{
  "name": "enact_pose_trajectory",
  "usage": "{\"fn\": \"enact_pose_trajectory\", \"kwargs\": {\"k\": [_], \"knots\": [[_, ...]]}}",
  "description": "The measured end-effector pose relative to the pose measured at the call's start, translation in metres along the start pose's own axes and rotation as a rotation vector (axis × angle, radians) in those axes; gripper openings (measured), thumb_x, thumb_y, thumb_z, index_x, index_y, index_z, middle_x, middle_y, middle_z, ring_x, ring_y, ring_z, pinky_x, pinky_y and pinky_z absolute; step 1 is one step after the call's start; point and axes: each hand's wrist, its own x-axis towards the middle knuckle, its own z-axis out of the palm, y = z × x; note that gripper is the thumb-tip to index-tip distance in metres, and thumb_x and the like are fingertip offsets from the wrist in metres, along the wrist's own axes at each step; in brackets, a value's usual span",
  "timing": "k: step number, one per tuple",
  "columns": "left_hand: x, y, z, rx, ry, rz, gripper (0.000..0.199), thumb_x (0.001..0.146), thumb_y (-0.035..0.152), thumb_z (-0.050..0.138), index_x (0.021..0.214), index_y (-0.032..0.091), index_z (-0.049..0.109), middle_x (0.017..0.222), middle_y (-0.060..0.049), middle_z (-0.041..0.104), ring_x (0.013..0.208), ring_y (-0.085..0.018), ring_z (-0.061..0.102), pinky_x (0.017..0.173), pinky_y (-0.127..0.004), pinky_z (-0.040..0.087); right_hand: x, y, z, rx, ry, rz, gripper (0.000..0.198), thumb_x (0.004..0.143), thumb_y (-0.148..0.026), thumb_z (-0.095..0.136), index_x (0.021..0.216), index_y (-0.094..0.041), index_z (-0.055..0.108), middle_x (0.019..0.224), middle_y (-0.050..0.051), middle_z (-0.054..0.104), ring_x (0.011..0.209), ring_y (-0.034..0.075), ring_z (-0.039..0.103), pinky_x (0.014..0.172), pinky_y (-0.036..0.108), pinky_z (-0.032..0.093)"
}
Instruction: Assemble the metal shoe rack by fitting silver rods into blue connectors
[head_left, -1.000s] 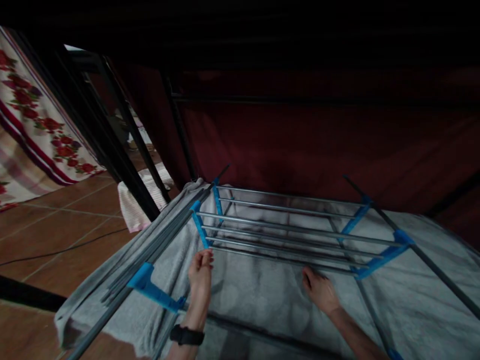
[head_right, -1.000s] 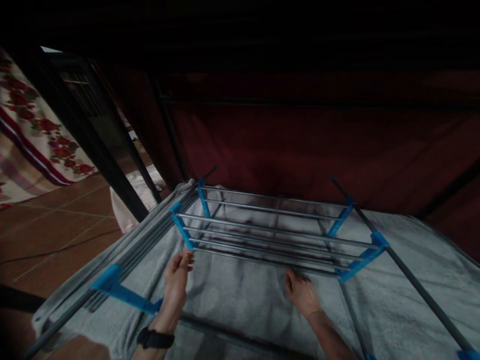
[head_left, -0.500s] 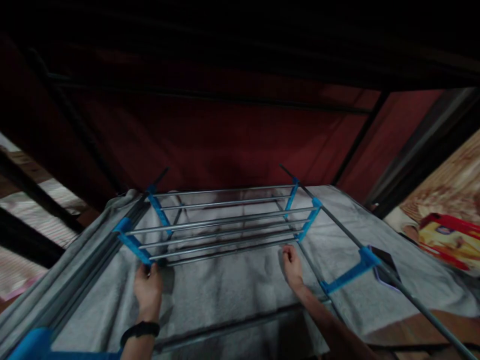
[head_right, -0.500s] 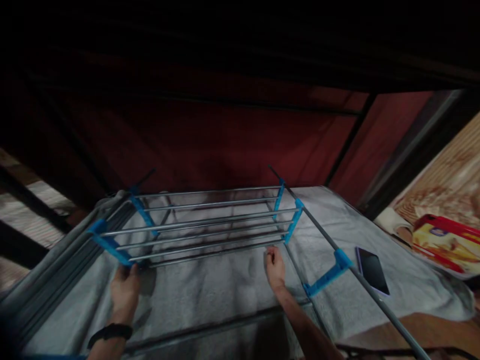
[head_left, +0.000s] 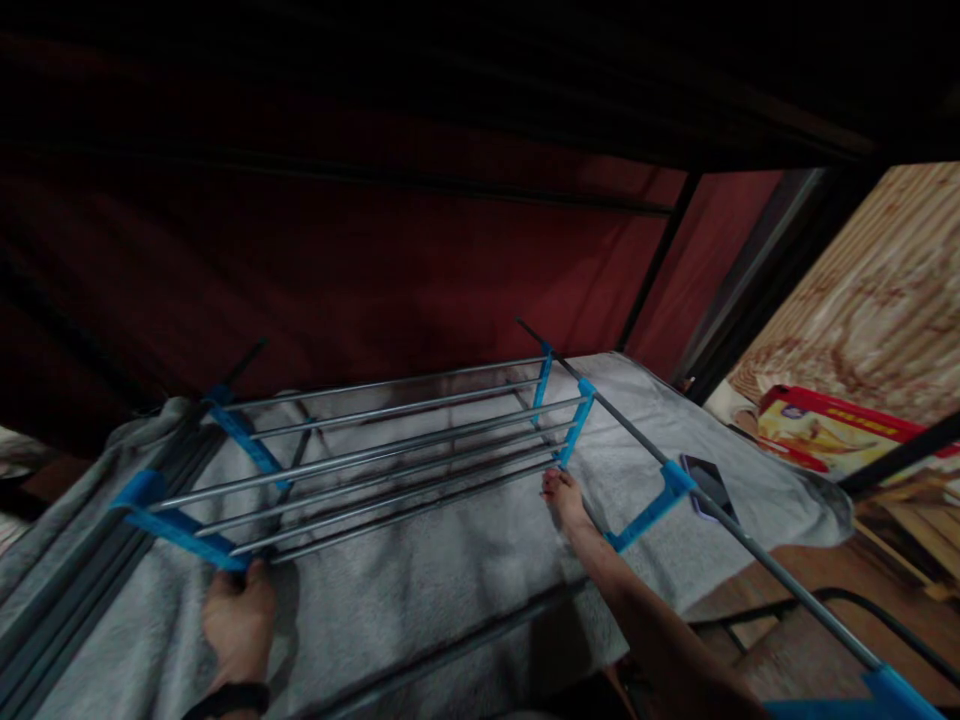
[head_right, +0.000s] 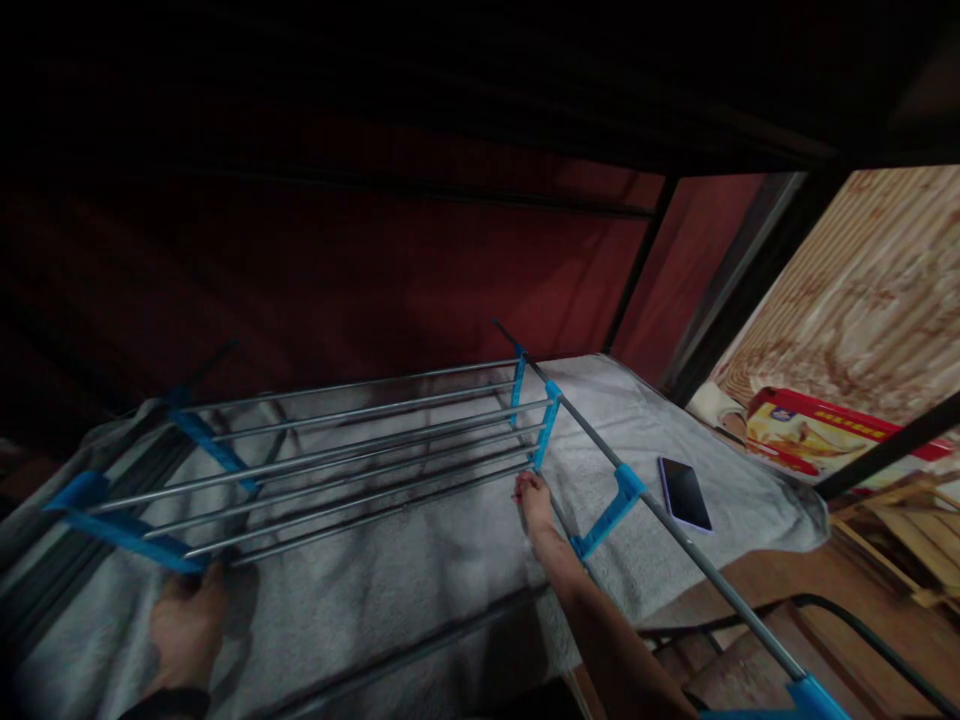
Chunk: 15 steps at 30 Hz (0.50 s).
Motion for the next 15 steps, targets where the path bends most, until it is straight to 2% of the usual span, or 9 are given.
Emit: {"fn": "enact_pose_trajectory", "kwargs": {"k": [2,5,9,12,15], "knots": [[-0.004,0.004,-0.001,-0.023,0.008,0.0,0.016,0.075,0.042,0.052,0.074,0.029,0.042,0.068,-0.003,0.046,0.083,-0.036,0.059,0.085,-0.057,0.048,-0.001,-0.003,0.004,0.037,0.016,0.061,0.031,0.073,-0.055,0.059,0.079,-0.026,0.049,0.07,0.003,0.058,0.064,0.022,0.059,0.061,0.038,0.054],[-0.01,0.007,-0.001,-0.088,0.018,-0.005,0.01,0.074,0.034,0.052,0.081,0.026,0.05,0.075,-0.003,0.057,0.086,-0.031,0.062,0.086,-0.047,0.052,-0.003,-0.008,0.003,0.086,-0.015,0.136,0.025,0.074,-0.049,0.059,0.078,-0.025,0.05,0.075,0.006,0.065,0.068,0.023,0.065,0.068,0.041,0.058],[-0.018,0.001,0.001,-0.173,0.0,0.004,0.034,0.073,0.016,0.047,0.103,0.019,0.062,0.098,-0.006,0.071,0.102,-0.025,0.068,0.097,-0.036,0.053,-0.001,-0.009,-0.003,0.113,-0.089,0.219,0.016,0.072,-0.038,0.061,0.078,-0.024,0.057,0.081,0.009,0.073,0.071,0.023,0.071,0.075,0.043,0.062],[-0.028,-0.006,0.0,-0.17,0.008,-0.008,0.055,0.072,0.007,0.046,0.125,0.016,0.06,0.123,-0.009,0.069,0.12,-0.023,0.064,0.108,-0.035,0.049,-0.005,-0.009,-0.011,0.083,-0.187,0.275,0.017,0.069,-0.034,0.066,0.083,-0.023,0.065,0.092,0.012,0.077,0.076,0.025,0.073,0.077,0.044,0.064],[-0.044,-0.009,-0.004,-0.082,0.075,-0.059,0.062,0.077,0.007,0.05,0.138,0.014,0.055,0.14,-0.015,0.058,0.131,-0.027,0.058,0.115,-0.039,0.045,-0.018,-0.011,-0.021,0.029,-0.255,0.287,0.028,0.069,-0.037,0.069,0.093,-0.021,0.071,0.098,0.013,0.078,0.08,0.024,0.074,0.077,0.04,0.063]]}}
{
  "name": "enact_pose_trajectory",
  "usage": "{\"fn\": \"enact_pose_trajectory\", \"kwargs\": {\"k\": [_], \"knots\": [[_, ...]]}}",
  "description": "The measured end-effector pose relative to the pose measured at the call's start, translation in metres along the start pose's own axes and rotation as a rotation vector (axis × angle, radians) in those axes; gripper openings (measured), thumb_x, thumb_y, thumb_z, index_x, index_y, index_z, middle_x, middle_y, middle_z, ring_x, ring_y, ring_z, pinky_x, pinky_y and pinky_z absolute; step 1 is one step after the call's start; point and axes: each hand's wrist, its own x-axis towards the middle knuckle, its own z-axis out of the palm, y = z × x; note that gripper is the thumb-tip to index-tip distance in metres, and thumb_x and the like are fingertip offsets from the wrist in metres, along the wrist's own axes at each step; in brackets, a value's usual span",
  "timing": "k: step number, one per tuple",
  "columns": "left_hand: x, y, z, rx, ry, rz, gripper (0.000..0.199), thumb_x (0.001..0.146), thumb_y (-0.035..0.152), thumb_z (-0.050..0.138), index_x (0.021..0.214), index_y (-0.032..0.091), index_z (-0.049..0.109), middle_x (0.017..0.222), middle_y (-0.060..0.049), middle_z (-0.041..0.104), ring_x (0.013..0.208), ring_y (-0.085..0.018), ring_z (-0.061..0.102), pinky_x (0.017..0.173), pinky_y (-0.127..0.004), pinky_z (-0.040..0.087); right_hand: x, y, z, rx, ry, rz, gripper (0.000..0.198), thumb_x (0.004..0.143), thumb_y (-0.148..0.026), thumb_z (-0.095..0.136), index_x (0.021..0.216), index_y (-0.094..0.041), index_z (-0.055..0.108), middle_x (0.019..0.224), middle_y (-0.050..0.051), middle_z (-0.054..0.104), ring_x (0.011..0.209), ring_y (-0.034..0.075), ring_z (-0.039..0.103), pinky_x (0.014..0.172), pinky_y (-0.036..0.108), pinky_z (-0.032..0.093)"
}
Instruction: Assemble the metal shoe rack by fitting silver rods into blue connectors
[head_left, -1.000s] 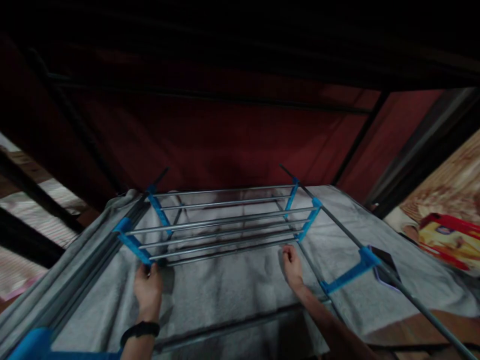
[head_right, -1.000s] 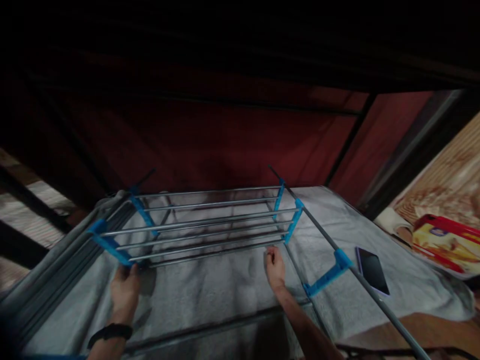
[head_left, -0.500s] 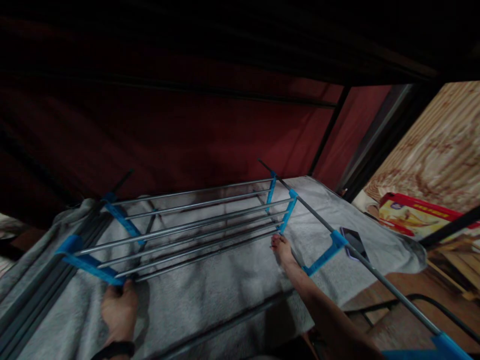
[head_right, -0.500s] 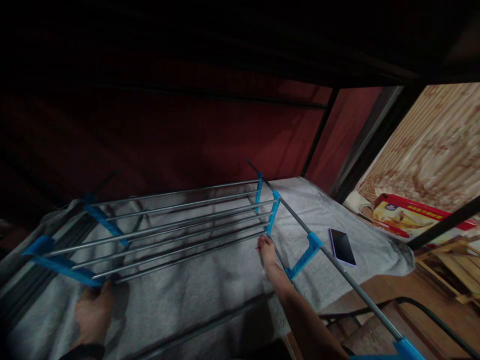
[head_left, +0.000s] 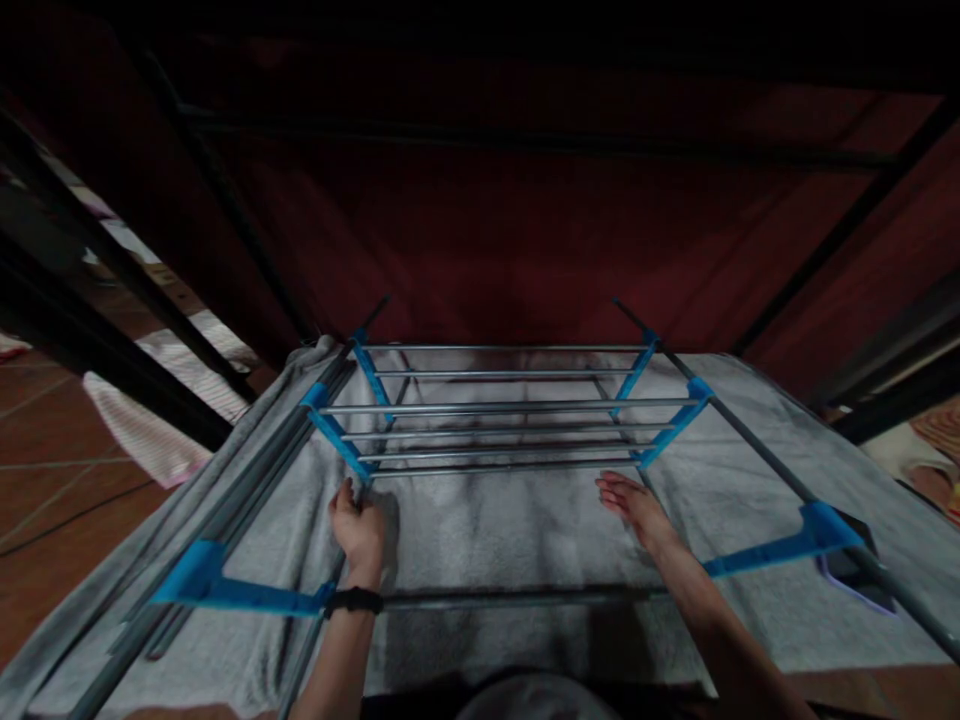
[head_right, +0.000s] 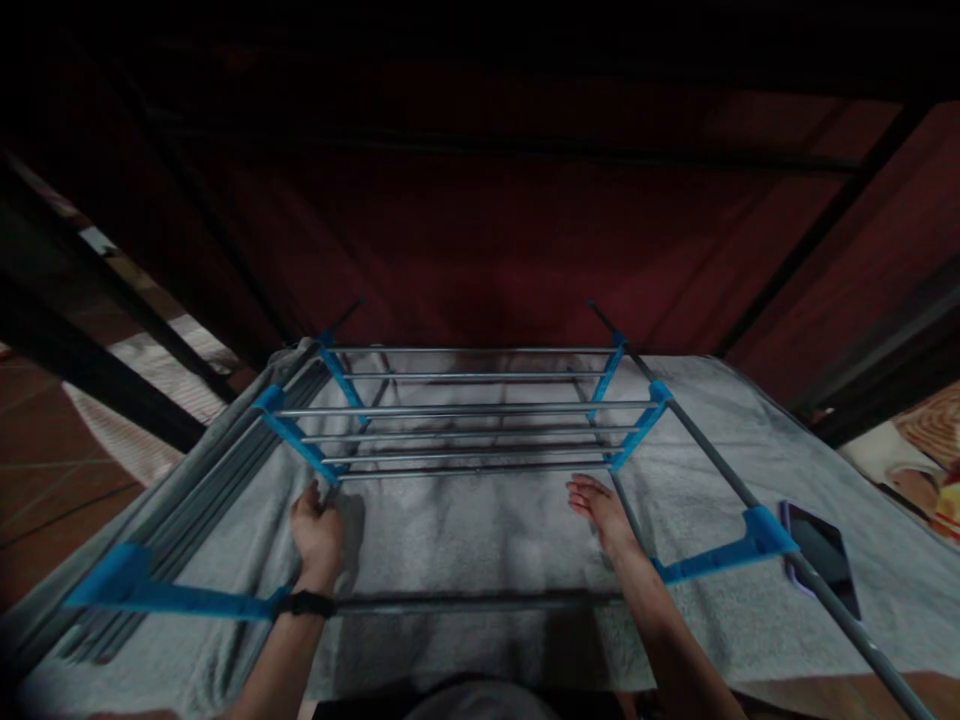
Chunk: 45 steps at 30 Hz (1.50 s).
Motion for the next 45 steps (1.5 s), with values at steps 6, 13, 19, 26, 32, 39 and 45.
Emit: {"fn": "enact_pose_trajectory", "kwargs": {"k": [6,13,19,26,32,39,45], "knots": [[-0.052,0.0,-0.009,0.021,-0.069,0.238,0.044,0.09,0.024,0.051,0.129,0.011,0.066,0.135,-0.018,0.063,0.123,-0.029,0.064,0.111,-0.046,0.05,-0.051,0.019,-0.001,-0.189,0.019,-0.067,0.04,0.075,-0.052,0.069,0.096,-0.019,0.075,0.09,0.011,0.078,0.075,0.024,0.072,0.072,0.038,0.059],[-0.157,-0.008,-0.003,0.076,-0.763,0.728,0.035,0.104,0.033,0.043,0.116,0.023,0.075,0.108,-0.005,0.08,0.1,-0.019,0.075,0.09,-0.031,0.061,-0.13,0.056,0.014,-0.861,-0.322,-0.666,0.032,0.104,-0.035,0.047,0.118,-0.022,0.073,0.116,0.012,0.076,0.108,0.028,0.07,0.099,0.049,0.054],[-0.184,-0.008,0.009,0.507,-0.792,1.142,0.027,0.099,0.019,0.056,0.115,0.025,0.076,0.111,-0.004,0.079,0.106,-0.023,0.074,0.087,-0.034,0.061,-0.15,0.056,0.026,-1.096,-0.282,-0.95,0.016,0.102,-0.025,0.056,0.111,-0.021,0.069,0.104,0.009,0.072,0.097,0.025,0.067,0.092,0.044,0.054],[-0.162,-0.014,0.022,0.414,-0.67,1.389,0.039,0.108,0.029,0.038,0.109,0.024,0.076,0.095,-0.002,0.081,0.084,-0.017,0.078,0.071,-0.026,0.06,-0.132,0.054,0.03,-1.103,-0.216,-0.992,0.014,0.092,-0.034,0.075,0.095,-0.022,0.069,0.092,0.005,0.069,0.088,0.022,0.065,0.081,0.036,0.053],[-0.162,-0.005,0.025,0.349,-0.577,1.449,0.046,0.109,0.037,0.033,0.106,0.022,0.076,0.096,-0.003,0.082,0.08,-0.016,0.078,0.067,-0.025,0.06,-0.125,0.056,0.034,-1.106,-0.203,-1.0,0.017,0.094,-0.038,0.072,0.097,-0.021,0.07,0.093,0.005,0.069,0.089,0.022,0.065,0.083,0.037,0.053],[-0.16,-0.006,0.032,0.381,-0.624,1.433,0.047,0.109,0.038,0.033,0.114,0.022,0.076,0.102,-0.003,0.083,0.082,-0.017,0.079,0.072,-0.026,0.063,-0.14,0.053,0.021,-0.887,-0.052,-0.978,0.023,0.104,-0.022,0.051,0.119,-0.022,0.068,0.116,0.01,0.07,0.108,0.023,0.064,0.096,0.04,0.052],[-0.164,-0.018,0.039,0.518,-0.763,1.38,0.041,0.105,0.029,0.039,0.125,0.025,0.074,0.117,-0.005,0.08,0.098,-0.021,0.079,0.084,-0.031,0.064,-0.164,0.065,-0.034,-0.435,0.404,-0.545,0.027,0.105,-0.04,0.046,0.104,-0.024,0.067,0.1,0.004,0.065,0.098,0.021,0.063,0.09,0.035,0.052]]}}
